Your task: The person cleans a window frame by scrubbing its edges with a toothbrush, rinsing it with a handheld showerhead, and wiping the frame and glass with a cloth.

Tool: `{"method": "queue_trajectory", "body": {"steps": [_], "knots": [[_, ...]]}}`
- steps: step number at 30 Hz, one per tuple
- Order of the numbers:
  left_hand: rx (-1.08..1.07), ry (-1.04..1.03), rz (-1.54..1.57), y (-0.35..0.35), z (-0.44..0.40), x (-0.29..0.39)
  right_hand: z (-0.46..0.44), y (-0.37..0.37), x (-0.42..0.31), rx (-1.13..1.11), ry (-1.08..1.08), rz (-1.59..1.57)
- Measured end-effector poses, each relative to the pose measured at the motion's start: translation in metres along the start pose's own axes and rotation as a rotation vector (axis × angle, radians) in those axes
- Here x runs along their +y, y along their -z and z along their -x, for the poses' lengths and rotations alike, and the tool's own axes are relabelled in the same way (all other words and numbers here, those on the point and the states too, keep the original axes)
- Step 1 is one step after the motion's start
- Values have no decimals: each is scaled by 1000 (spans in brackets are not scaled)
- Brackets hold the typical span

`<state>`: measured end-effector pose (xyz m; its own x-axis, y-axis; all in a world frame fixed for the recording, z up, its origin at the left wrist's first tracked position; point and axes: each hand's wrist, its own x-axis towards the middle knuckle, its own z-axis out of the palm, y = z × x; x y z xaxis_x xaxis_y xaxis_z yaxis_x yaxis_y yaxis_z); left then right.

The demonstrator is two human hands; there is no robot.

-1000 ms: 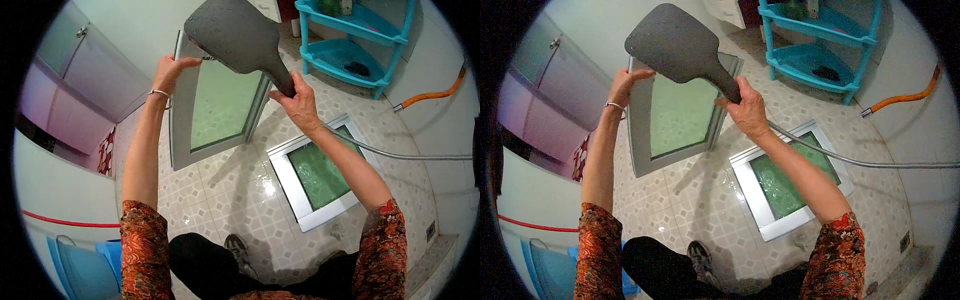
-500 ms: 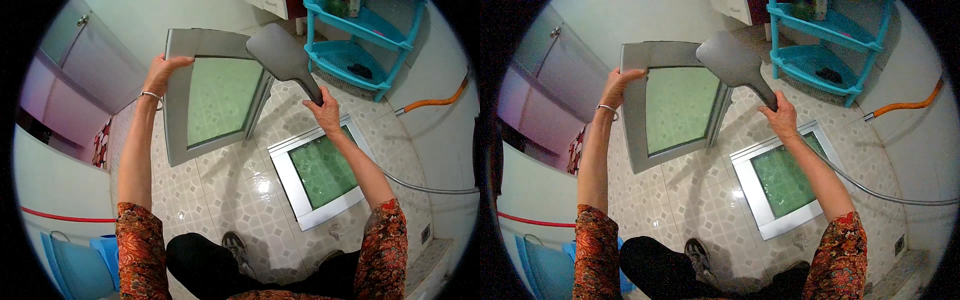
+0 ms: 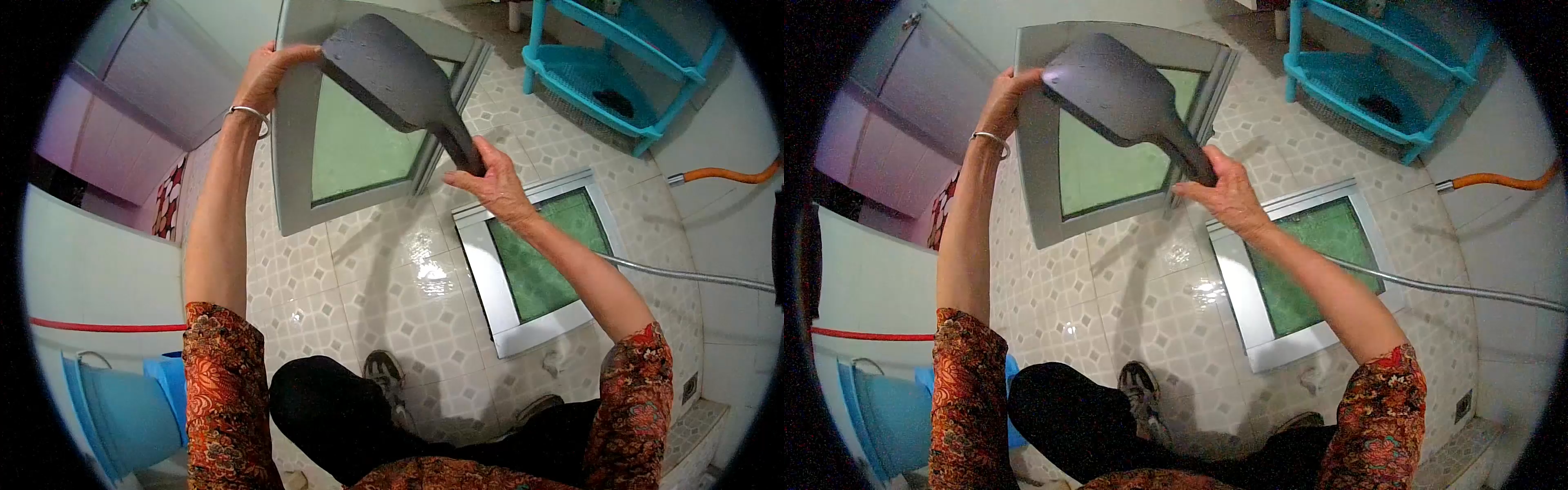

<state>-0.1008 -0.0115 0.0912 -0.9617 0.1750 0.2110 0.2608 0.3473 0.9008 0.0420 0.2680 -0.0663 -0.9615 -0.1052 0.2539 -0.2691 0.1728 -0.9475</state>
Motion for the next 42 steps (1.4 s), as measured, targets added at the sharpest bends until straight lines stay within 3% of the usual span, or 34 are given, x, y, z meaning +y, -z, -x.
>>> {"method": "queue_trajectory", "body": {"steps": [5,11,12,15,23,28,35,38,42], "knots": [[7,21,124,14,-4,-9,0,-17,-14,-83,-30,-150],[-13,-58,-21,17,8,-18,13,1,31,-33,-112,-9],[-19,-54,-22,20,8,-23,19,6,27,-21,-118,-101],[-37,-47,-39,26,8,-34,34,25,58,3,-226,165],[20,-70,-96,32,10,-40,109,105,109,47,-325,412],[-7,-43,-84,37,13,-44,173,150,172,66,-459,430],[-5,-28,-119,48,14,-47,221,178,181,60,-639,453],[45,-19,-168,57,14,-54,248,188,224,90,-637,449],[-29,-104,-170,89,5,-74,250,175,203,42,-637,566]]}}
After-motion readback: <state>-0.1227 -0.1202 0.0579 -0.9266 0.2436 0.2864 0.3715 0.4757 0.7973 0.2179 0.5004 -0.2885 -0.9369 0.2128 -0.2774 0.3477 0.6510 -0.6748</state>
